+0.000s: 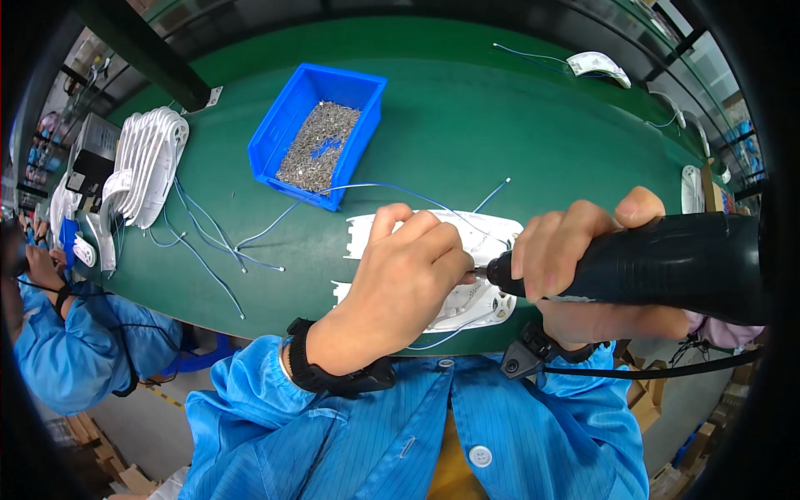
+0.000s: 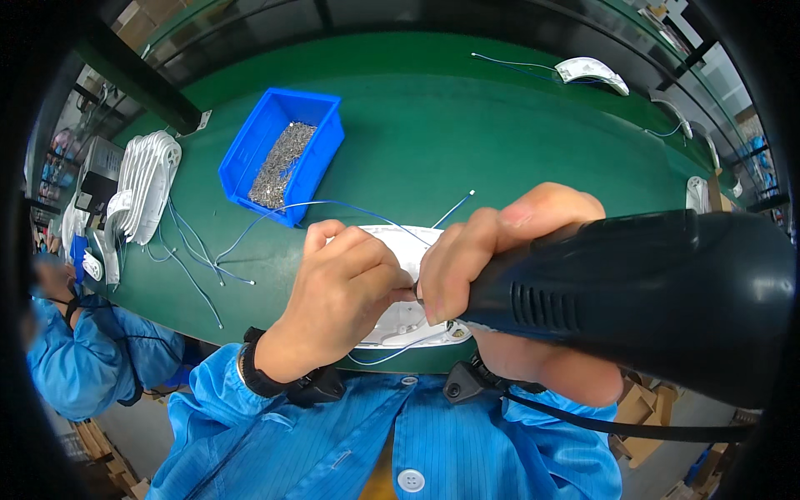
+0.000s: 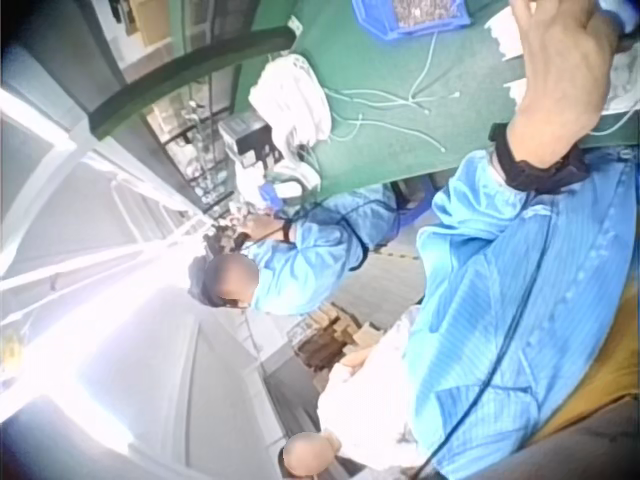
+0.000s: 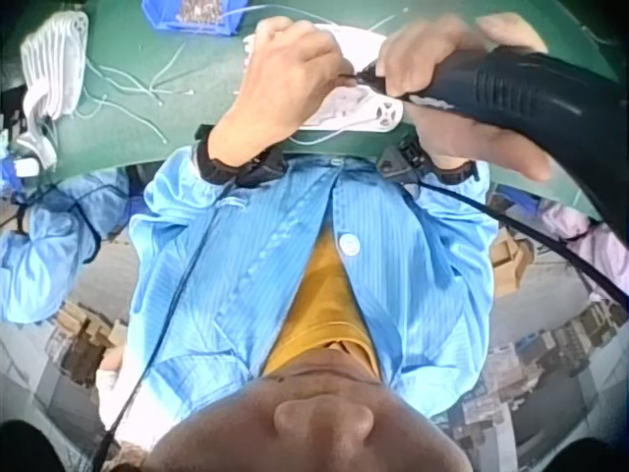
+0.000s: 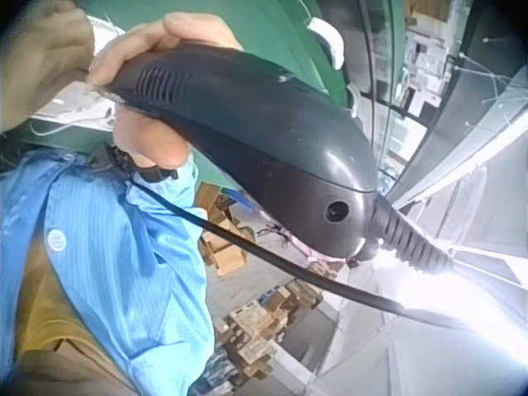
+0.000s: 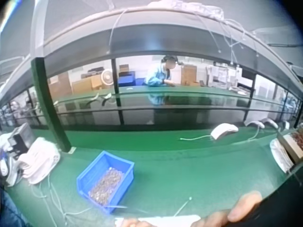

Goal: The recorder uses an electric screwdriver to install screws into white plastic housings for electronic devices on a factory assembly line.

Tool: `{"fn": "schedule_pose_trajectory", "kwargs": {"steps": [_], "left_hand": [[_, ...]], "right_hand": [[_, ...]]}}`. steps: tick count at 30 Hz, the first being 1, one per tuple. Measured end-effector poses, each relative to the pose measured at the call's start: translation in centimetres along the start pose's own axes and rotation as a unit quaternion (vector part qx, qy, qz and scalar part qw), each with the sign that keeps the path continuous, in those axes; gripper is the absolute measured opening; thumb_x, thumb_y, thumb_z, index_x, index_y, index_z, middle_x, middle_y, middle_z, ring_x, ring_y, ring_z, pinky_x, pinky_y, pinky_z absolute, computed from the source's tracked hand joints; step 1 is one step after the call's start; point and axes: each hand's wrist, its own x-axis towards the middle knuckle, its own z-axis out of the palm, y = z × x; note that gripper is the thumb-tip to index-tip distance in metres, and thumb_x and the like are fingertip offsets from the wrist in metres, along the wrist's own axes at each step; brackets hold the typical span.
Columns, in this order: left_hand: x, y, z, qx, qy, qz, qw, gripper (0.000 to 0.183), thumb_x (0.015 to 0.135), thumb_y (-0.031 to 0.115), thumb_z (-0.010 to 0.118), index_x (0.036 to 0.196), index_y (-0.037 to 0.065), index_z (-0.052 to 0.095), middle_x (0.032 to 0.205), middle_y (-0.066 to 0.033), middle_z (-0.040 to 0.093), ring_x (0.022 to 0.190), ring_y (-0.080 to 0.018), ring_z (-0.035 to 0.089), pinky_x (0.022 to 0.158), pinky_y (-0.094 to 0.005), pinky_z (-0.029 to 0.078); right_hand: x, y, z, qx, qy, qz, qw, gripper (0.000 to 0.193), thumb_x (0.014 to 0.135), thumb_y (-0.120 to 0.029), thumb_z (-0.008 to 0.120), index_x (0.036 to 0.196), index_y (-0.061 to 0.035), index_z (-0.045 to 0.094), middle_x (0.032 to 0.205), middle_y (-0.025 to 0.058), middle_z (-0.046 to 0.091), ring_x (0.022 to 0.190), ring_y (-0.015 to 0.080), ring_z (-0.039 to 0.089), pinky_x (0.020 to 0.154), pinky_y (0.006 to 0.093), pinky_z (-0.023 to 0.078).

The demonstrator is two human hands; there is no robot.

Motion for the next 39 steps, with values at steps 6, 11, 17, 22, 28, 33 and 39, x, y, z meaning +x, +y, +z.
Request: {"fn": "schedule_pose_trajectory", "kwargs": {"steps": [6, 11, 17, 22, 28, 33, 39], "left_hand": [[0.1, 0.3, 0.7, 0.018, -0.005, 0.009, 1.000, 0.019, 0.055, 0.010, 0.073, 0.069, 0.009, 0.061, 0.070, 0.0002, 0.051, 0.072, -0.0181, 0.051, 0.075, -0.0358, 0.034], [0.3, 0.6, 1.0, 0.012, 0.001, 0.025, 1.000, 0.020, 0.055, 0.010, 0.073, 0.070, 0.009, 0.060, 0.070, 0.0004, 0.051, 0.073, -0.0183, 0.051, 0.075, -0.0366, 0.034], [0.0, 1.3, 2.0, 0.030, 0.008, 0.015, 0.999, 0.024, 0.054, 0.009, 0.073, 0.071, 0.009, 0.057, 0.072, -0.0003, 0.052, 0.073, -0.0195, 0.052, 0.075, -0.0374, 0.034], [0.6, 0.7, 1.1, 0.028, 0.033, -0.007, 0.999, 0.022, 0.055, 0.009, 0.073, 0.071, 0.009, 0.058, 0.076, -0.0007, 0.056, 0.074, -0.0208, 0.053, 0.068, -0.0354, 0.037], [1.4, -1.8, 0.0, 0.071, -0.001, -0.040, 0.997, 0.014, 0.064, 0.006, 0.071, 0.068, 0.004, 0.058, 0.071, -0.0065, 0.056, 0.065, -0.0239, 0.056, 0.056, -0.0336, 0.045], [1.1, -1.7, 0.4, 0.098, -0.035, -0.053, 0.993, 0.013, 0.065, 0.007, 0.071, 0.068, 0.004, 0.059, 0.071, -0.0060, 0.057, 0.066, -0.0234, 0.056, 0.057, -0.0336, 0.045], [1.2, -1.5, 0.7, 0.088, -0.038, -0.077, 0.992, 0.014, 0.065, 0.006, 0.071, 0.068, 0.003, 0.058, 0.071, -0.0065, 0.055, 0.068, -0.0245, 0.056, 0.058, -0.0345, 0.045]], "right_hand": [[-0.6, -0.8, 0.2, -0.017, 0.030, -0.011, 0.999, 0.079, 0.075, -0.068, 0.052, 0.124, -0.0090, 0.031, 0.073, 0.0097, 0.057, 0.057, 0.0193, 0.057, 0.055, 0.0324, 0.048], [-0.6, -1.1, -0.3, -0.006, 0.015, -0.005, 1.000, 0.080, 0.074, -0.068, 0.054, 0.123, -0.0089, 0.032, 0.072, 0.0099, 0.057, 0.058, 0.0196, 0.057, 0.055, 0.0326, 0.048], [-1.0, -1.2, -0.3, -0.014, 0.045, 0.017, 0.999, 0.082, 0.072, -0.069, 0.054, 0.123, -0.0078, 0.034, 0.072, 0.0099, 0.056, 0.057, 0.0192, 0.057, 0.055, 0.0324, 0.047], [-1.6, -1.0, -1.4, -0.025, 0.053, -0.031, 0.998, 0.085, 0.070, -0.071, 0.052, 0.125, -0.0085, 0.033, 0.071, 0.0091, 0.056, 0.054, 0.0182, 0.054, 0.053, 0.0326, 0.046], [-2.5, -0.2, -2.5, -0.032, 0.135, -0.057, 0.989, 0.091, 0.066, -0.068, 0.058, 0.117, 0.0035, 0.033, 0.067, 0.0136, 0.057, 0.054, 0.0195, 0.058, 0.051, 0.0283, 0.051], [-2.6, 0.3, -2.4, -0.044, 0.140, -0.058, 0.987, 0.091, 0.066, -0.068, 0.058, 0.115, 0.0041, 0.034, 0.066, 0.0132, 0.057, 0.054, 0.0195, 0.059, 0.051, 0.0276, 0.051], [-2.9, 0.9, -2.9, -0.031, 0.126, -0.059, 0.990, 0.091, 0.064, -0.066, 0.062, 0.114, 0.0051, 0.035, 0.067, 0.0139, 0.058, 0.056, 0.0202, 0.059, 0.052, 0.0276, 0.051]]}}
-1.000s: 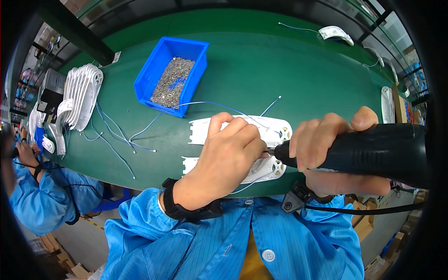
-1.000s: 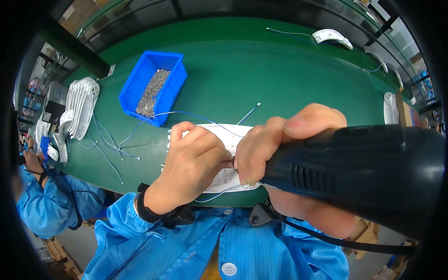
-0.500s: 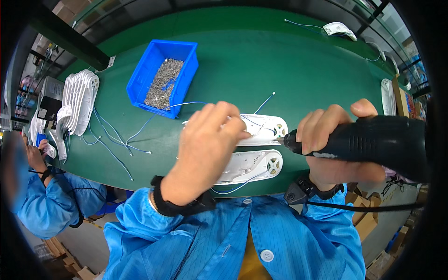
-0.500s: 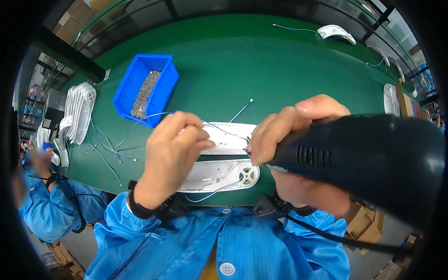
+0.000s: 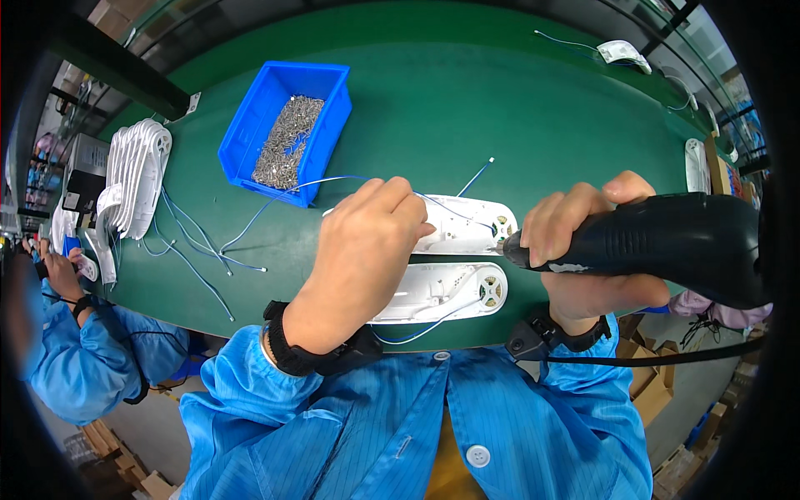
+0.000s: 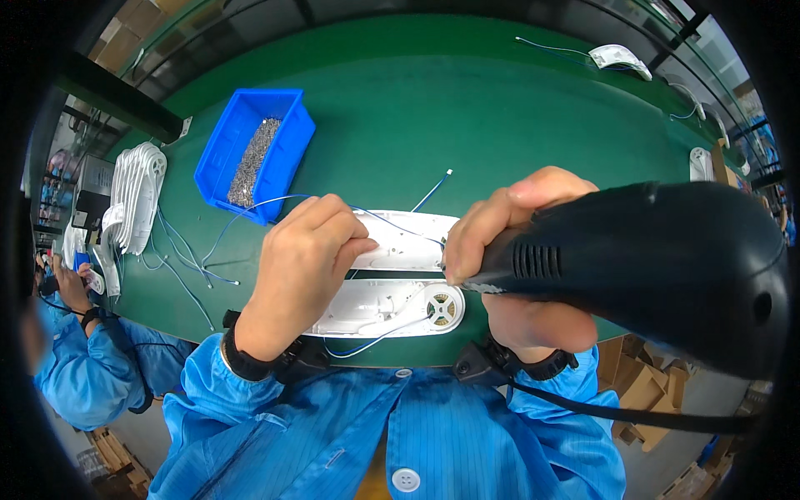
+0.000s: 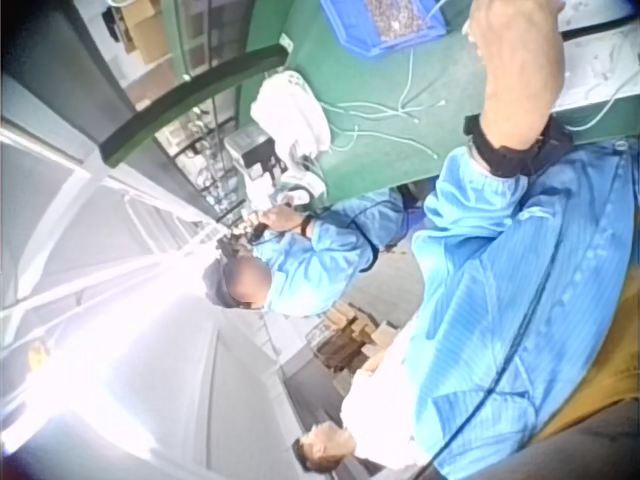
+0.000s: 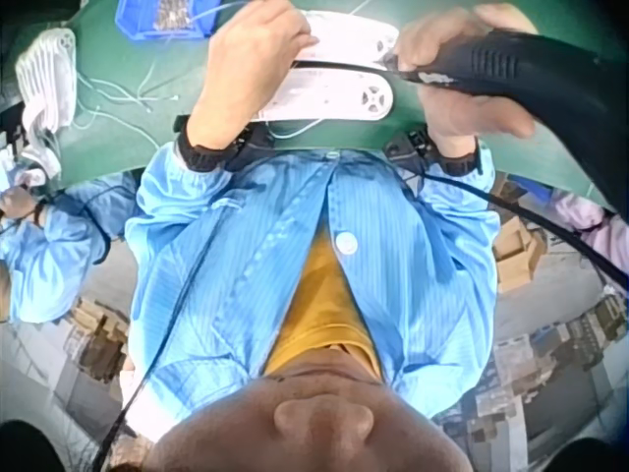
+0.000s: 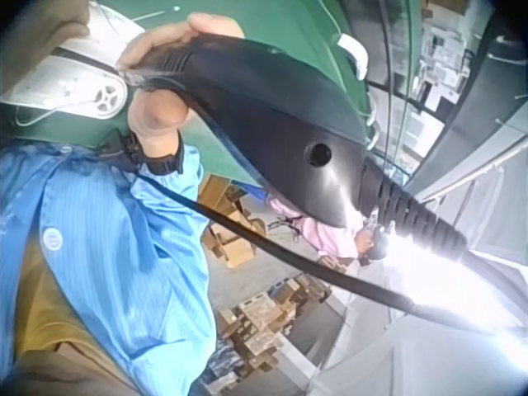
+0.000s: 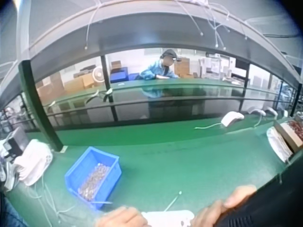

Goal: The recorder uses an electric screwdriver to install screws into white plastic housings for electronic devices on a factory assembly line.

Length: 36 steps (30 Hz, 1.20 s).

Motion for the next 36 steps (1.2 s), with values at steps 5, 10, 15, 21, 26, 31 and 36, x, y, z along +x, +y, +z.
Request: {"fn": "schedule_pose_trajectory", "kwargs": {"steps": [5, 10, 15, 21, 26, 31, 36], "left_hand": [[0.1, 0.3, 0.2, 0.004, 0.004, -0.012, 1.000, 0.014, 0.064, 0.004, 0.070, 0.067, 0.002, 0.057, 0.071, -0.0078, 0.053, 0.068, -0.0256, 0.055, 0.059, -0.0357, 0.045], [0.0, 0.2, 0.4, 0.007, 0.012, -0.004, 1.000, 0.013, 0.064, 0.002, 0.070, 0.067, 0.001, 0.057, 0.071, -0.0085, 0.053, 0.068, -0.0260, 0.055, 0.059, -0.0357, 0.045], [-0.3, 0.0, 0.2, -0.011, 0.024, 0.008, 1.000, 0.012, 0.064, 0.004, 0.070, 0.068, 0.002, 0.059, 0.070, -0.0075, 0.054, 0.068, -0.0252, 0.054, 0.060, -0.0350, 0.045], [-0.2, 1.7, -0.4, -0.046, 0.009, 0.055, 0.997, 0.013, 0.062, 0.008, 0.072, 0.067, 0.006, 0.061, 0.069, -0.0030, 0.055, 0.067, -0.0212, 0.054, 0.059, -0.0333, 0.042], [-0.3, 2.1, -0.2, -0.104, 0.023, 0.101, 0.989, 0.018, 0.056, 0.011, 0.075, 0.068, 0.009, 0.062, 0.068, 0.0002, 0.055, 0.066, -0.0187, 0.052, 0.064, -0.0319, 0.037], [-0.3, 2.2, -0.2, -0.076, 0.043, 0.110, 0.990, 0.019, 0.054, 0.012, 0.075, 0.067, 0.010, 0.061, 0.066, 0.0010, 0.052, 0.065, -0.0174, 0.051, 0.067, -0.0314, 0.036], [-0.4, 2.5, -0.4, -0.058, 0.026, 0.118, 0.991, 0.021, 0.054, 0.011, 0.074, 0.069, 0.009, 0.059, 0.067, 0.0002, 0.052, 0.067, -0.0178, 0.051, 0.069, -0.0337, 0.036]], "right_hand": [[-0.2, -0.2, -0.1, 0.019, -0.027, 0.018, 0.999, 0.085, 0.062, -0.053, 0.074, 0.114, 0.0045, 0.038, 0.070, 0.0151, 0.058, 0.062, 0.0222, 0.061, 0.055, 0.0283, 0.051], [-0.5, 0.0, 0.0, 0.004, -0.028, 0.020, 0.999, 0.084, 0.062, -0.052, 0.074, 0.115, 0.0032, 0.039, 0.071, 0.0145, 0.059, 0.062, 0.0215, 0.061, 0.056, 0.0294, 0.051], [-0.3, 0.6, -0.2, -0.025, -0.051, -0.020, 0.998, 0.091, 0.063, -0.063, 0.064, 0.119, 0.0032, 0.035, 0.069, 0.0137, 0.058, 0.055, 0.0192, 0.058, 0.052, 0.0290, 0.050], [1.3, -2.6, 1.2, -0.020, -0.048, 0.041, 0.998, 0.087, 0.071, -0.074, 0.049, 0.127, -0.0088, 0.032, 0.067, 0.0071, 0.052, 0.053, 0.0181, 0.052, 0.051, 0.0319, 0.043], [2.1, -3.5, 2.2, 0.030, -0.099, 0.080, 0.991, 0.084, 0.073, -0.069, 0.053, 0.129, -0.0104, 0.032, 0.073, 0.0089, 0.054, 0.062, 0.0204, 0.055, 0.058, 0.0348, 0.044], [2.0, -2.7, 2.2, 0.042, -0.139, 0.051, 0.988, 0.080, 0.075, -0.066, 0.054, 0.128, -0.0108, 0.032, 0.077, 0.0100, 0.056, 0.066, 0.0207, 0.056, 0.061, 0.0350, 0.045], [1.7, -2.9, 2.6, 0.034, -0.118, 0.051, 0.991, 0.078, 0.075, -0.067, 0.053, 0.125, -0.0104, 0.033, 0.075, 0.0092, 0.056, 0.063, 0.0200, 0.057, 0.059, 0.0342, 0.047]]}}
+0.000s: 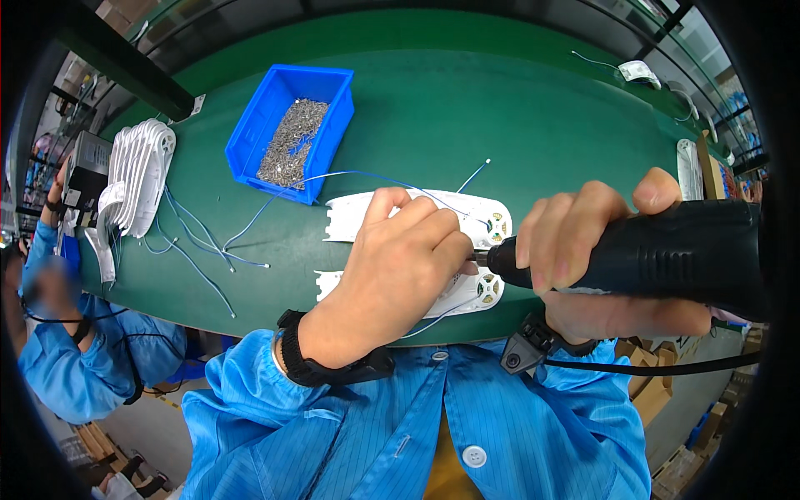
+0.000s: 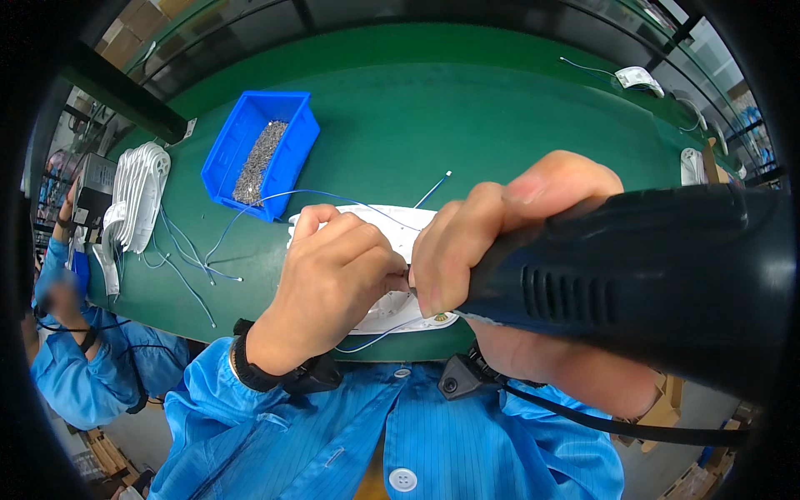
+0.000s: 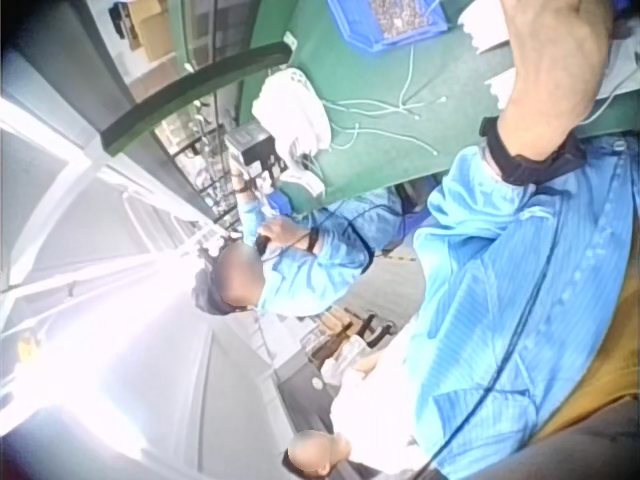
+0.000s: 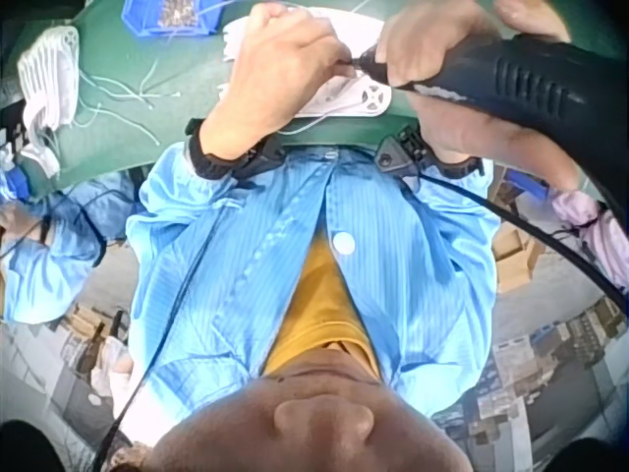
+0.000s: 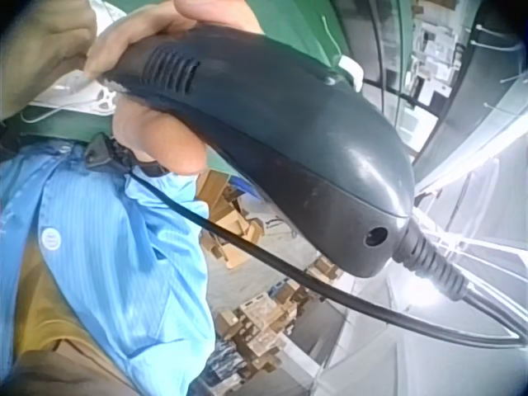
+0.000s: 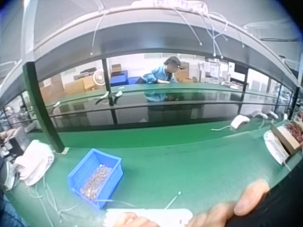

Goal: The recorder uses an electric screwdriver to install screws into white plastic housings for electronic devices on a factory assembly line.

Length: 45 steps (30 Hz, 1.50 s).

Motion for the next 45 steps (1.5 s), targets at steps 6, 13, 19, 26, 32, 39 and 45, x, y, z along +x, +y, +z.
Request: {"fn": "schedule_pose_trajectory", "kwargs": {"steps": [6, 13, 19, 26, 32, 39, 45], "left_hand": [[-0.8, 0.3, 0.3, -0.003, -0.012, -0.006, 1.000, 0.026, 0.055, 0.009, 0.073, 0.074, 0.009, 0.056, 0.069, -0.0016, 0.050, 0.068, -0.0199, 0.050, 0.070, -0.0359, 0.035], [-1.4, 0.6, 0.4, 0.000, 0.009, -0.005, 1.000, 0.027, 0.053, 0.009, 0.073, 0.073, 0.010, 0.055, 0.067, -0.0017, 0.047, 0.066, -0.0202, 0.049, 0.067, -0.0348, 0.033], [-0.9, 0.6, -0.9, -0.041, 0.036, -0.063, 0.997, 0.029, 0.059, 0.010, 0.074, 0.083, 0.006, 0.058, 0.084, -0.0091, 0.056, 0.078, -0.0239, 0.056, 0.073, -0.0368, 0.039], [-0.8, -11.7, -8.0, 0.303, -0.118, -0.208, 0.923, 0.017, 0.073, 0.009, 0.063, 0.089, 0.002, 0.062, 0.090, -0.0142, 0.060, 0.082, -0.0327, 0.058, 0.071, -0.0388, 0.047], [-1.3, -12.6, -7.2, 0.279, -0.247, -0.259, 0.891, 0.009, 0.073, 0.008, 0.061, 0.080, 0.002, 0.064, 0.085, -0.0152, 0.060, 0.081, -0.0343, 0.058, 0.068, -0.0411, 0.046], [-1.8, -12.5, -7.1, 0.267, -0.052, -0.198, 0.942, 0.010, 0.083, 0.010, 0.056, 0.081, 0.000, 0.054, 0.080, -0.0150, 0.057, 0.075, -0.0351, 0.056, 0.064, -0.0398, 0.044], [-0.1, -7.6, -7.0, 0.189, 0.070, -0.094, 0.975, 0.014, 0.078, 0.012, 0.060, 0.075, 0.002, 0.051, 0.075, -0.0124, 0.055, 0.066, -0.0305, 0.053, 0.058, -0.0377, 0.042]], "right_hand": [[-0.2, -0.6, 0.9, -0.024, 0.027, 0.031, 0.999, 0.079, 0.074, -0.068, 0.054, 0.124, -0.0099, 0.032, 0.073, 0.0092, 0.057, 0.061, 0.0196, 0.057, 0.057, 0.0340, 0.048], [-0.8, -0.7, 1.4, -0.018, 0.042, 0.035, 0.998, 0.080, 0.074, -0.068, 0.054, 0.124, -0.0100, 0.031, 0.072, 0.0091, 0.057, 0.060, 0.0195, 0.057, 0.056, 0.0343, 0.047], [-0.8, -0.8, 1.5, -0.028, 0.045, 0.024, 0.998, 0.079, 0.075, -0.068, 0.053, 0.125, -0.0106, 0.031, 0.073, 0.0091, 0.057, 0.060, 0.0197, 0.057, 0.058, 0.0344, 0.047], [-1.4, -0.2, -0.7, -0.013, 0.024, -0.013, 1.000, 0.081, 0.073, -0.069, 0.053, 0.124, -0.0084, 0.035, 0.074, 0.0108, 0.055, 0.060, 0.0207, 0.055, 0.056, 0.0352, 0.046], [-2.1, 1.9, -0.2, -0.010, 0.128, -0.039, 0.991, 0.089, 0.068, -0.064, 0.060, 0.118, 0.0052, 0.033, 0.068, 0.0154, 0.059, 0.058, 0.0214, 0.060, 0.052, 0.0282, 0.051], [-1.7, 3.3, -0.5, 0.013, 0.121, -0.037, 0.992, 0.089, 0.069, -0.068, 0.056, 0.113, 0.0062, 0.035, 0.065, 0.0131, 0.058, 0.054, 0.0185, 0.060, 0.049, 0.0252, 0.050], [-2.1, 3.5, -0.6, -0.029, 0.151, -0.014, 0.988, 0.090, 0.067, -0.070, 0.055, 0.114, 0.0047, 0.037, 0.062, 0.0116, 0.056, 0.051, 0.0167, 0.058, 0.046, 0.0241, 0.049]]}}
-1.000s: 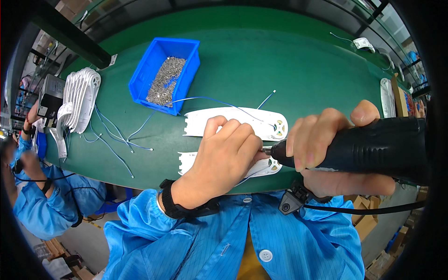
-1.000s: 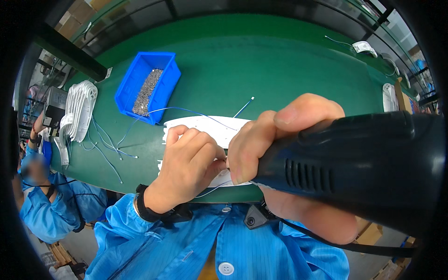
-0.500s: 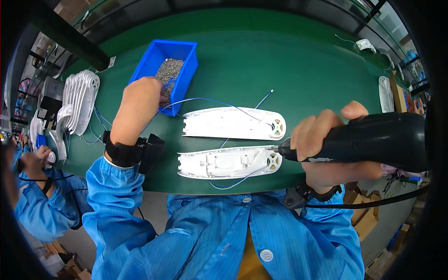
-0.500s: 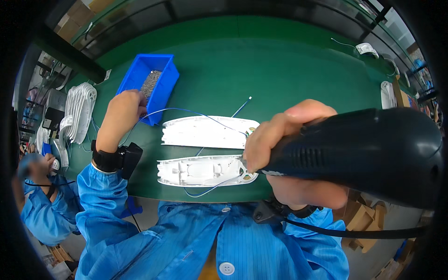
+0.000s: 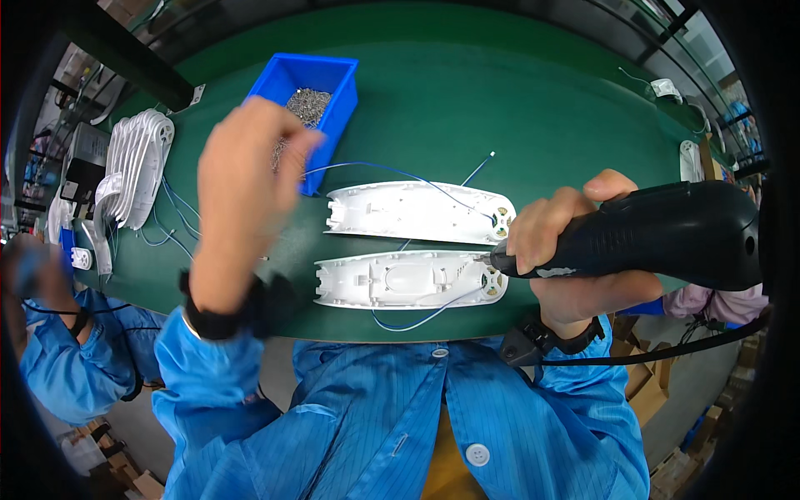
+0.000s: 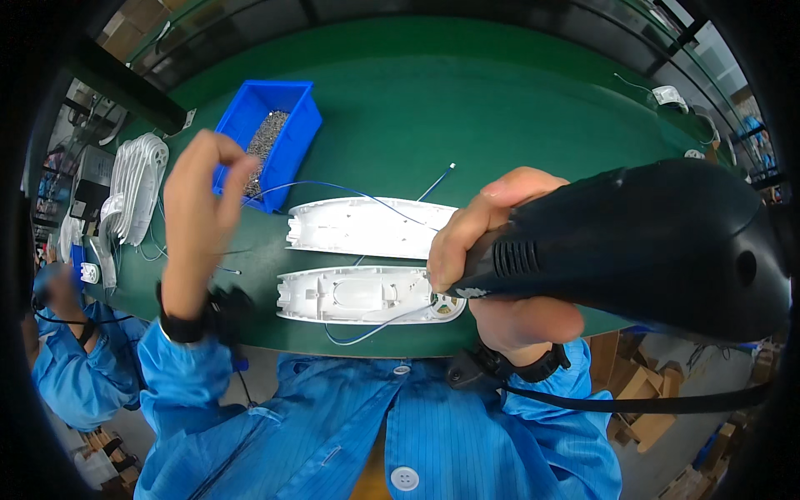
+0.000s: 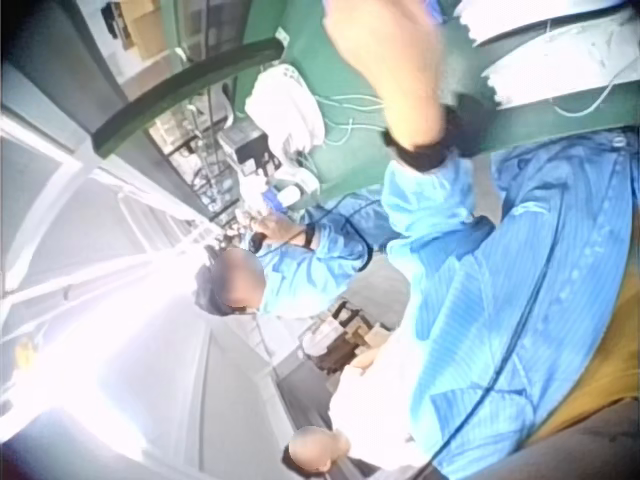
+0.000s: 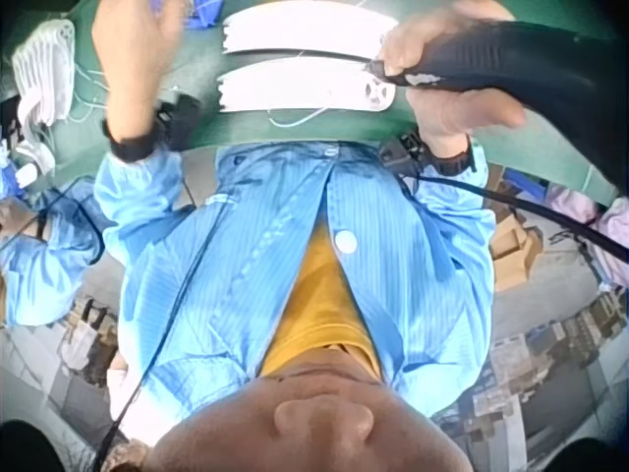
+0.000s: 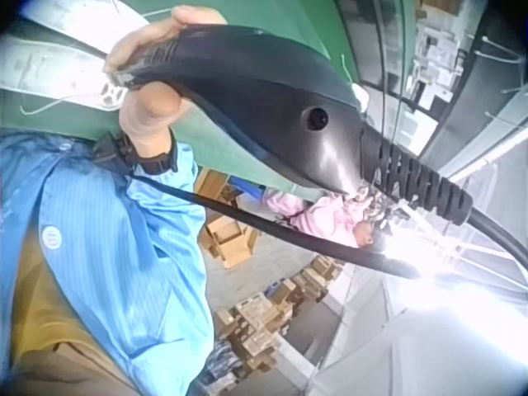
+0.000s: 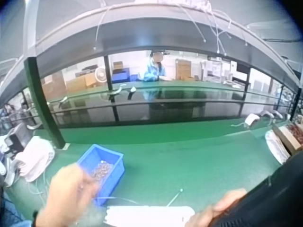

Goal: The recorder uses an electric screwdriver to install screws into white plastic housings for electronic devices on a factory assembly line.

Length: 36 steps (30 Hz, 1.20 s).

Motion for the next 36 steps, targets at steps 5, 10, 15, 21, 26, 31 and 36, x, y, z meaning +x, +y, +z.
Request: {"fn": "schedule_pose_trajectory", "kwargs": {"steps": [5, 10, 15, 21, 26, 31, 36], "left_hand": [[-6.1, 8.3, 2.9, -0.226, -0.094, -0.001, 0.970, 0.020, 0.063, 0.001, 0.072, 0.073, 0.004, 0.055, 0.067, -0.0078, 0.053, 0.060, -0.0245, 0.054, 0.052, -0.0340, 0.042], [-6.7, 8.8, 3.4, -0.215, -0.065, -0.009, 0.974, 0.020, 0.063, 0.007, 0.074, 0.072, 0.006, 0.057, 0.065, -0.0068, 0.053, 0.055, -0.0227, 0.054, 0.046, -0.0320, 0.041], [-6.5, 8.7, 3.6, -0.213, -0.070, -0.019, 0.974, 0.019, 0.063, 0.007, 0.074, 0.071, 0.006, 0.057, 0.066, -0.0072, 0.054, 0.056, -0.0231, 0.054, 0.047, -0.0320, 0.042], [-6.5, 8.6, 4.0, -0.206, -0.072, -0.020, 0.976, 0.019, 0.063, 0.007, 0.075, 0.071, 0.005, 0.058, 0.066, -0.0073, 0.055, 0.056, -0.0230, 0.055, 0.048, -0.0319, 0.042], [-6.6, 8.5, 3.9, -0.209, -0.069, -0.022, 0.975, 0.020, 0.061, 0.006, 0.075, 0.071, 0.005, 0.058, 0.065, -0.0071, 0.055, 0.056, -0.0225, 0.055, 0.047, -0.0316, 0.042], [-7.0, 8.2, 4.2, -0.218, -0.053, -0.023, 0.974, 0.020, 0.060, 0.006, 0.076, 0.068, 0.005, 0.057, 0.063, -0.0064, 0.055, 0.054, -0.0217, 0.054, 0.046, -0.0310, 0.040], [-6.9, 8.1, 4.2, -0.227, -0.053, -0.029, 0.972, 0.020, 0.060, 0.005, 0.076, 0.067, 0.005, 0.057, 0.063, -0.0061, 0.055, 0.053, -0.0213, 0.053, 0.045, -0.0306, 0.040]], "right_hand": [[0.4, 0.5, -0.1, 0.023, -0.026, 0.005, 0.999, 0.092, 0.065, -0.072, 0.054, 0.114, 0.0042, 0.037, 0.061, 0.0112, 0.056, 0.051, 0.0163, 0.058, 0.046, 0.0235, 0.049], [0.4, -0.6, -0.4, -0.034, -0.052, 0.046, 0.997, 0.084, 0.073, -0.076, 0.042, 0.118, -0.0052, 0.035, 0.063, 0.0059, 0.051, 0.051, 0.0149, 0.052, 0.048, 0.0283, 0.045], [0.8, -0.3, -1.0, -0.039, -0.080, 0.030, 0.996, 0.085, 0.073, -0.076, 0.041, 0.120, -0.0055, 0.034, 0.063, 0.0054, 0.050, 0.051, 0.0154, 0.052, 0.049, 0.0299, 0.045], [1.3, 0.6, -1.0, 0.025, -0.047, 0.002, 0.999, 0.093, 0.066, -0.074, 0.050, 0.115, 0.0046, 0.036, 0.063, 0.0131, 0.057, 0.052, 0.0183, 0.059, 0.048, 0.0256, 0.051], [1.2, 0.7, -0.8, -0.014, -0.076, 0.030, 0.997, 0.081, 0.074, -0.073, 0.045, 0.116, -0.0042, 0.037, 0.061, 0.0075, 0.053, 0.048, 0.0156, 0.052, 0.046, 0.0282, 0.043], [1.2, 0.4, -1.2, -0.015, -0.082, 0.057, 0.995, 0.082, 0.072, -0.073, 0.048, 0.117, -0.0047, 0.036, 0.066, 0.0083, 0.054, 0.053, 0.0165, 0.053, 0.049, 0.0297, 0.044], [1.1, 0.4, -2.2, -0.001, -0.110, 0.057, 0.992, 0.084, 0.071, -0.073, 0.050, 0.118, -0.0054, 0.036, 0.068, 0.0082, 0.053, 0.057, 0.0175, 0.055, 0.052, 0.0315, 0.045]]}}
